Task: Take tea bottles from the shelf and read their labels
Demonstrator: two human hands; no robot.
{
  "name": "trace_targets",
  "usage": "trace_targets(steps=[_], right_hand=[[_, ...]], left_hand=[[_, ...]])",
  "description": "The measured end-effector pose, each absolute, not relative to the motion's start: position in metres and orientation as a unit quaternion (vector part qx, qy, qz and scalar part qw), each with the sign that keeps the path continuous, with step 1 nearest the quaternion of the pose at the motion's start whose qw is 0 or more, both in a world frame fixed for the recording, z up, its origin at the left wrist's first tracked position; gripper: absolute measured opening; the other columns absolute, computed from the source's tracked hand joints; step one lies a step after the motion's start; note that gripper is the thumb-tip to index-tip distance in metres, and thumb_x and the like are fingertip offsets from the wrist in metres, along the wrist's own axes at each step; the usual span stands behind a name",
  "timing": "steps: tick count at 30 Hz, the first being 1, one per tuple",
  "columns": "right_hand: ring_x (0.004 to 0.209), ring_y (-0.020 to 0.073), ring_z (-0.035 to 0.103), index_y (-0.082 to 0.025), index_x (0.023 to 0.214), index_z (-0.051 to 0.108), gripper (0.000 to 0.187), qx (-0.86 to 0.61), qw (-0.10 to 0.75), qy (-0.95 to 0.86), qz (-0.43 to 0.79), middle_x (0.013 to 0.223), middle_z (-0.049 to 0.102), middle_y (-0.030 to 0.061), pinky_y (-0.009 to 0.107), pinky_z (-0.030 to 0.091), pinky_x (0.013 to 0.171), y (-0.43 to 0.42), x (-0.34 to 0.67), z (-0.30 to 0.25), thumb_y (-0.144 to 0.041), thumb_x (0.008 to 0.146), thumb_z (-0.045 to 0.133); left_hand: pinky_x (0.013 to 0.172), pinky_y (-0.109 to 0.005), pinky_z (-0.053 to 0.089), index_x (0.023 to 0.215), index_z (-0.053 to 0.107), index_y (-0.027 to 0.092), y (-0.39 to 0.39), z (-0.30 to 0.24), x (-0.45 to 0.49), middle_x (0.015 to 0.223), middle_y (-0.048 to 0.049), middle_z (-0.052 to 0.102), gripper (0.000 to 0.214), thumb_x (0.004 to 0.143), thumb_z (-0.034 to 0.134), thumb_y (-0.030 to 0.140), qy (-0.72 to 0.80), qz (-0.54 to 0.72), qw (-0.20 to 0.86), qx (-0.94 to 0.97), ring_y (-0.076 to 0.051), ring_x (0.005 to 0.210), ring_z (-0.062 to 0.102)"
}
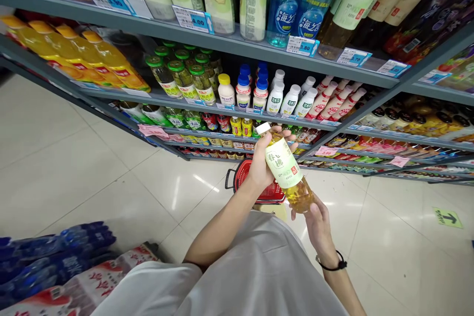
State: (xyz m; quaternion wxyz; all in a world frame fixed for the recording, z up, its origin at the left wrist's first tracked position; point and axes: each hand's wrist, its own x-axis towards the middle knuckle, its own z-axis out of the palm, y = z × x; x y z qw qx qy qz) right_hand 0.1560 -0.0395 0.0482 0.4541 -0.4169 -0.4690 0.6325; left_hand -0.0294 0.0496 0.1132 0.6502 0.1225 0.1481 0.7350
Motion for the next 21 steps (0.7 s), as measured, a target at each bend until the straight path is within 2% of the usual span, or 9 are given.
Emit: trace_targets(steps=[3,6,8,11,15,21], right_hand=[[0.089,0.0262,0.073,-0.022,0.125,0.071,0.049,-0.442,0.487,-0.493,0.57,0.111,0.076,0.0107,0.041,0.062,0.08,-0.039,0.161,0.044,-0.057,0.092,0.076],[0.12,0.0294,0.068,-0.023,0.134,0.068,0.05,-0.459,0.527,-0.517,0.495,0.134,0.071,0.0113,0.044,0.058,0.103,-0.041,0.165,0.04,-0.045,0.09,0.081],[0.129,0.0299,0.064,-0.023,0.141,0.065,0.053,-0.46,0.532,-0.54,0.462,0.143,0.066,0.0122,0.045,0.055,0.11,-0.043,0.166,0.037,-0.039,0.092,0.079],[0.132,0.0305,0.063,-0.023,0.147,0.06,0.056,-0.45,0.536,-0.585,0.41,0.146,0.062,0.0143,0.046,0.056,0.109,-0.044,0.169,0.033,-0.031,0.094,0.076],[0.124,0.0302,0.065,-0.024,0.15,0.059,0.063,-0.438,0.532,-0.662,0.294,0.137,0.065,0.0151,0.046,0.059,0.102,-0.04,0.174,0.035,-0.023,0.09,0.079],[0.118,0.0324,0.067,-0.026,0.154,0.054,0.076,-0.408,0.517,-0.745,0.107,0.129,0.067,0.0158,0.051,0.063,0.093,-0.033,0.179,0.047,-0.015,0.086,0.084]], left_hand=[[0.094,-0.033,0.06,0.1,0.072,0.019,0.051,0.114,-0.032,0.104,-0.0044,0.075,0.027,0.084,0.079,0.041,0.157,0.735,0.649,0.117,-0.019,0.099,0.072],[0.093,-0.032,0.06,0.098,0.073,0.018,0.052,0.115,-0.034,0.103,-0.005,0.074,0.023,0.086,0.075,0.038,0.157,0.736,0.649,0.109,-0.019,0.098,0.072],[0.093,-0.033,0.06,0.097,0.073,0.018,0.052,0.116,-0.035,0.103,-0.0048,0.074,0.021,0.087,0.074,0.036,0.159,0.735,0.65,0.11,-0.019,0.097,0.072],[0.093,-0.034,0.06,0.093,0.072,0.019,0.053,0.117,-0.035,0.1,-0.0038,0.073,0.016,0.086,0.074,0.032,0.167,0.735,0.645,0.123,-0.019,0.094,0.072],[0.093,-0.034,0.059,0.089,0.072,0.018,0.055,0.118,-0.037,0.099,-0.0044,0.074,0.013,0.084,0.076,0.029,0.169,0.737,0.64,0.135,-0.019,0.095,0.072],[0.094,-0.034,0.059,0.087,0.073,0.017,0.057,0.118,-0.039,0.094,-0.0041,0.072,0.01,0.082,0.076,0.025,0.169,0.73,0.644,0.156,-0.018,0.092,0.07]])
